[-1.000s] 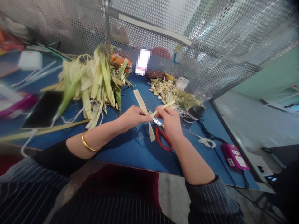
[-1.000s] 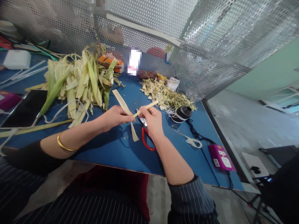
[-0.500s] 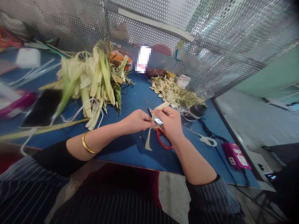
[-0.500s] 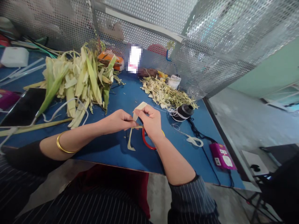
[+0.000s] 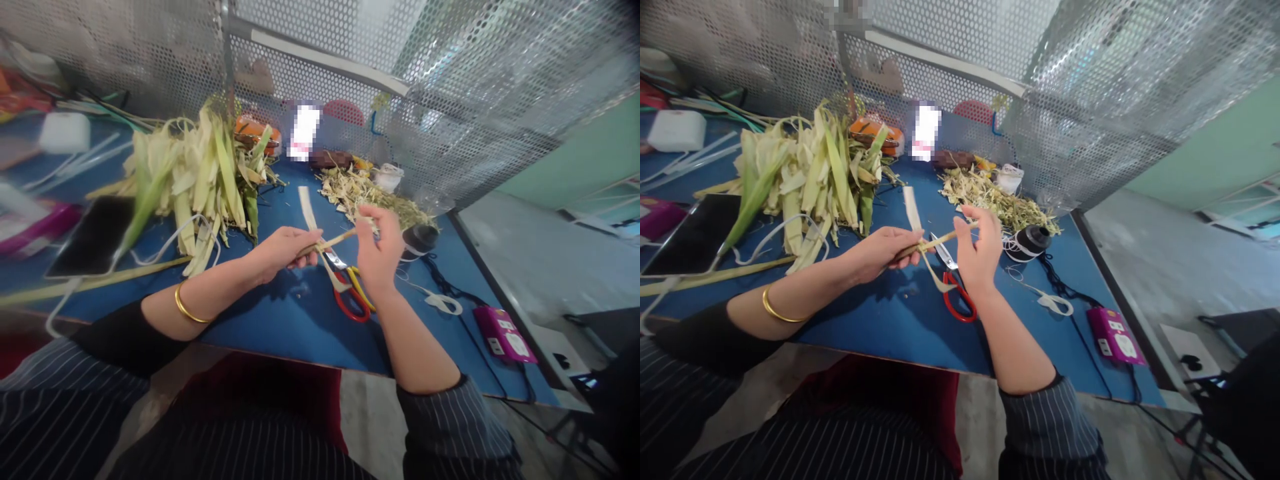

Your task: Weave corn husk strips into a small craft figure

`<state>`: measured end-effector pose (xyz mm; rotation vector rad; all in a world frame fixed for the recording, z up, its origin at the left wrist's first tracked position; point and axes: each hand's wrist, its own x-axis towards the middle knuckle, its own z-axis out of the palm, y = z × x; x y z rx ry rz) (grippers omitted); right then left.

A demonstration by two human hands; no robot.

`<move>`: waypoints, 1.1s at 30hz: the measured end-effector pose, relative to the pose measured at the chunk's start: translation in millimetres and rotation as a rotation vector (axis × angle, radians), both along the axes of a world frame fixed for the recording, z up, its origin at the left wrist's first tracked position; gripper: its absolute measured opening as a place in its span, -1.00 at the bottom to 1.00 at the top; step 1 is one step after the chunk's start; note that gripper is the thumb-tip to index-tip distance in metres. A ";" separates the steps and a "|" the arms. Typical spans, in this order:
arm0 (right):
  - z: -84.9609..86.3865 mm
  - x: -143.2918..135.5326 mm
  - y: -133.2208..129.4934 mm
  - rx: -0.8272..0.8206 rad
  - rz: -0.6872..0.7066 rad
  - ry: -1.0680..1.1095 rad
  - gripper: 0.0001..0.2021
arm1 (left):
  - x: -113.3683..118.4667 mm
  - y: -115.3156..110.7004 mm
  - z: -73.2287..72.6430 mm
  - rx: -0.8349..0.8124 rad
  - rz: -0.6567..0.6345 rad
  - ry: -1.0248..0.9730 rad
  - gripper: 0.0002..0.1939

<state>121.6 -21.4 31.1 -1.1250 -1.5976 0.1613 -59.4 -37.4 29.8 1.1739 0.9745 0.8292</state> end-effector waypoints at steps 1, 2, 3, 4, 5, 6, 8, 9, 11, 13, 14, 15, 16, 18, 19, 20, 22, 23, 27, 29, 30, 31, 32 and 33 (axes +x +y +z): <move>3.0 2.1 -0.2 0.028 -0.015 -0.020 -0.78 | -1.5 2.4 0.4 -0.024 0.031 -0.052 -0.58; 5.0 3.4 -0.5 0.017 0.002 -0.045 -0.76 | -3.0 4.7 0.4 -0.039 0.056 -0.093 -0.58; 5.9 3.9 -0.8 -0.032 0.051 -0.083 -0.73 | -4.3 6.8 0.0 -0.044 0.082 -0.118 -0.60; 5.7 3.4 -1.0 -0.109 0.126 -0.135 -0.71 | -5.2 8.4 -0.5 -0.043 0.110 -0.126 -0.64; 4.5 2.1 -1.1 -0.197 0.208 -0.192 -0.71 | -5.8 9.5 -1.2 -0.037 0.139 -0.119 -0.70; 2.7 0.2 -1.3 -0.279 0.284 -0.244 -0.74 | -5.9 10.0 -1.8 -0.026 0.166 -0.104 -0.76; -1.9 -4.6 -1.8 -0.390 0.390 -0.321 -0.81 | -4.9 9.7 -2.7 -0.002 0.211 -0.068 -0.83; -4.3 -6.7 -2.1 -0.416 0.419 -0.335 -0.84 | -4.1 9.1 -2.8 0.008 0.225 -0.055 -0.84; -7.9 -9.4 -2.8 -0.420 0.438 -0.335 -0.86 | -2.3 7.5 -2.2 0.017 0.250 -0.034 -0.83; -9.9 -9.5 -3.2 -0.380 0.421 -0.332 -0.84 | -1.0 6.4 -0.6 0.010 0.262 -0.029 -0.83; -10.3 -8.7 -3.0 -0.345 0.397 -0.345 -0.83 | -0.7 6.1 0.3 -0.003 0.259 -0.039 -0.82; -10.6 -7.7 -2.6 -0.303 0.366 -0.375 -0.82 | -0.6 6.1 1.2 -0.022 0.252 -0.055 -0.81; -10.8 -6.7 -2.0 -0.256 0.332 -0.414 -0.83 | -0.8 6.4 1.8 -0.045 0.244 -0.073 -0.78; -11.9 -5.1 0.0 -0.170 0.272 -0.495 -0.83 | -1.4 7.5 2.2 -0.084 0.223 -0.106 -0.77; -12.8 -4.6 1.1 -0.139 0.257 -0.525 -0.83 | -1.8 8.2 1.9 -0.095 0.209 -0.117 -0.79; -13.8 -4.5 2.1 -0.116 0.254 -0.545 -0.83 | -2.2 8.9 1.4 -0.100 0.197 -0.123 -0.81; -15.5 -4.8 3.1 -0.068 0.234 -0.554 -0.83 | -2.8 10.2 -0.5 -0.104 0.197 -0.137 -0.85; -15.9 -5.1 2.8 -0.028 0.201 -0.543 -0.84 | -3.1 10.8 -1.7 -0.115 0.210 -0.156 -0.85; -13.4 -6.7 -5.4 0.181 0.024 -0.442 -0.82 | -3.6 11.9 -6.8 -0.149 0.230 -0.339 -0.82; -11.7 -8.6 -11.6 0.192 0.036 -0.402 -0.86 | -2.2 11.3 -8.7 -0.111 0.196 -0.427 -0.82; -11.5 -10.2 -14.2 0.159 0.059 -0.396 -0.88 | -0.9 10.7 -9.4 -0.090 0.187 -0.456 -0.81; -11.8 -12.1 -16.3 0.106 0.086 -0.397 -0.88 | 0.7 10.0 -10.0 -0.074 0.185 -0.476 -0.78; -12.8 -14.4 -17.6 0.035 0.112 -0.402 -0.86 | 2.6 9.1 -10.6 -0.065 0.189 -0.489 -0.75; -14.2 -16.8 -18.2 -0.047 0.130 -0.400 -0.83 | 4.4 8.3 -11.2 -0.064 0.191 -0.497 -0.71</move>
